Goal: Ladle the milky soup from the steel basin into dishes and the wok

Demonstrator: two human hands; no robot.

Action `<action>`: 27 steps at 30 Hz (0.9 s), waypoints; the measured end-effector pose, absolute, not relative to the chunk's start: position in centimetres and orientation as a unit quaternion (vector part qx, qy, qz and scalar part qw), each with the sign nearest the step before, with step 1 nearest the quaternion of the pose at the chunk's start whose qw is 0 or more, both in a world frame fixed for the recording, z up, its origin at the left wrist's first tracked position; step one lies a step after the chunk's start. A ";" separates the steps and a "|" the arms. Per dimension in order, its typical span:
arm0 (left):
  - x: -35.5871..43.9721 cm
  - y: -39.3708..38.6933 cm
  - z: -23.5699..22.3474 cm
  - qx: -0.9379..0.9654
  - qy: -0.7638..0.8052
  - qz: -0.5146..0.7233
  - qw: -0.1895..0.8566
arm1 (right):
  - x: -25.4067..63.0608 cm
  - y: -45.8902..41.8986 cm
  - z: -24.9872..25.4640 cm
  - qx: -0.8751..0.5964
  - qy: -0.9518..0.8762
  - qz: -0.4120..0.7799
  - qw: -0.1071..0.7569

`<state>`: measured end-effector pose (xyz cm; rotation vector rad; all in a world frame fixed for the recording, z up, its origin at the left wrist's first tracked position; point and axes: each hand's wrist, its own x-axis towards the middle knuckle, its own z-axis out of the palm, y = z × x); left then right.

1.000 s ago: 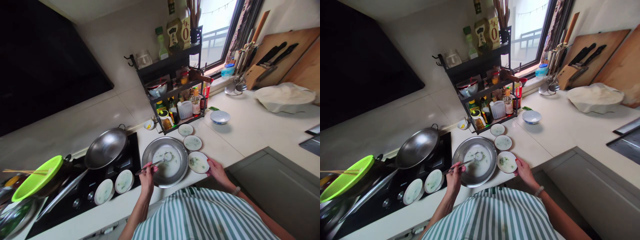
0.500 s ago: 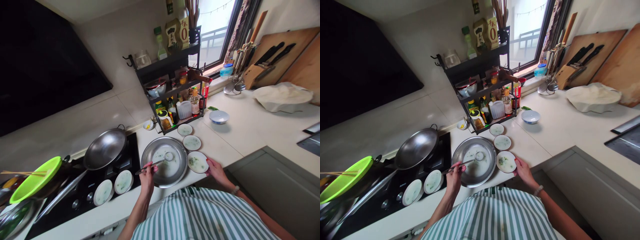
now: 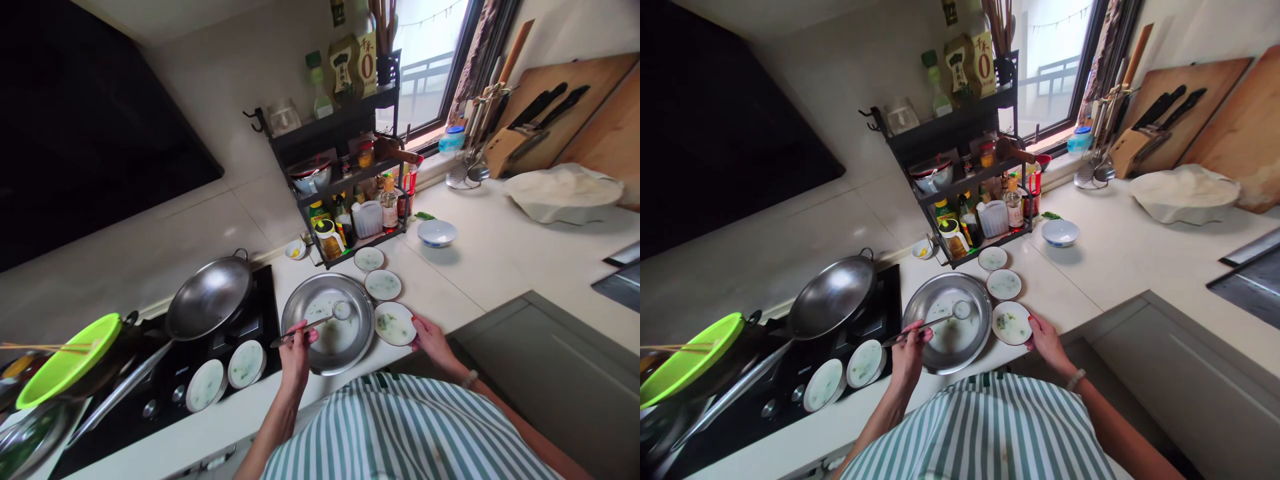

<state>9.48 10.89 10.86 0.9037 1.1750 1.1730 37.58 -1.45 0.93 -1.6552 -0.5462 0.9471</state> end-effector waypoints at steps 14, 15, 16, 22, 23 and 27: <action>12.5 9.4 15.4 0.405 0.440 0.472 0.648 | 37.4 -1.4 1.2 -0.702 -0.220 0.401 0.545; 12.8 9.3 15.5 0.411 0.434 0.463 0.655 | 37.4 -1.4 1.3 -0.702 -0.221 0.402 0.545; 13.2 9.2 15.4 0.418 0.426 0.455 0.661 | 37.4 -1.4 1.4 -0.701 -0.222 0.402 0.545; 15.1 8.6 14.2 0.508 0.377 0.407 0.659 | 37.4 -1.5 1.6 -0.699 -0.227 0.403 0.545; 15.4 8.4 14.0 0.529 0.368 0.396 0.654 | 37.4 -1.5 1.6 -0.698 -0.228 0.404 0.545; 16.2 7.6 13.6 0.645 0.313 0.336 0.610 | 37.4 -1.5 1.3 -0.698 -0.230 0.405 0.544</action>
